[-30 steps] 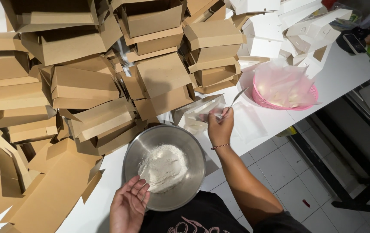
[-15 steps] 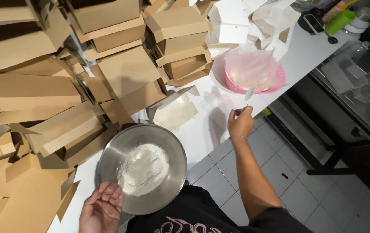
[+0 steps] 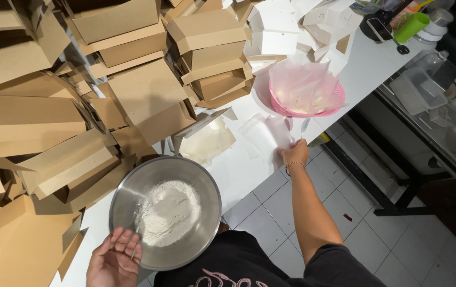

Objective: Scooping white powder from a metal bowl into small plastic bags using a spoon at a packaging station.

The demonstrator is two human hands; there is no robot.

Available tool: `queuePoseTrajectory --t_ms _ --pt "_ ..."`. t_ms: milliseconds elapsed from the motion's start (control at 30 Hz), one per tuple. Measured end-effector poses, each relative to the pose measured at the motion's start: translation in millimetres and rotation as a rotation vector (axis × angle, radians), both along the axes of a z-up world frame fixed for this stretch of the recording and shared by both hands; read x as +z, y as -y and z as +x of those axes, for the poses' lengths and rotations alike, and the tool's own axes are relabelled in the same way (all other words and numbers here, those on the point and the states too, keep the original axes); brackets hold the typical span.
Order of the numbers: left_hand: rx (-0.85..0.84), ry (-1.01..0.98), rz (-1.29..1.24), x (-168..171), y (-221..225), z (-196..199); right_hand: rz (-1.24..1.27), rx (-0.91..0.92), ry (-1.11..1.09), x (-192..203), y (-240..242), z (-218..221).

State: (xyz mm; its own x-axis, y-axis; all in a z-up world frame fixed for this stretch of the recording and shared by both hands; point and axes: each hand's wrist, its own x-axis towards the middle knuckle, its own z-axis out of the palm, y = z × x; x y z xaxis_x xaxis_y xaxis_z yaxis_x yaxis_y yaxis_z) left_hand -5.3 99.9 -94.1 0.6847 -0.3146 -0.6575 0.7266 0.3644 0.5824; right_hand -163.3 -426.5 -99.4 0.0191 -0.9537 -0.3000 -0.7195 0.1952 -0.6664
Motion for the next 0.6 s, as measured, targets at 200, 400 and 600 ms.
queuePoseTrajectory --t_ms 200,400,600 --pt "0.005 -0.045 0.022 0.5 7.8 -1.2 -0.066 -0.119 0.175 10.3 -9.5 -2.3" --pt "-0.034 0.005 -0.001 20.7 27.7 -3.0 -0.143 -0.145 0.376 40.0 -49.1 -5.2" --pt "-0.131 -0.079 0.090 104.5 57.7 -1.0 -0.125 -0.076 0.163 16.5 -53.0 9.1"
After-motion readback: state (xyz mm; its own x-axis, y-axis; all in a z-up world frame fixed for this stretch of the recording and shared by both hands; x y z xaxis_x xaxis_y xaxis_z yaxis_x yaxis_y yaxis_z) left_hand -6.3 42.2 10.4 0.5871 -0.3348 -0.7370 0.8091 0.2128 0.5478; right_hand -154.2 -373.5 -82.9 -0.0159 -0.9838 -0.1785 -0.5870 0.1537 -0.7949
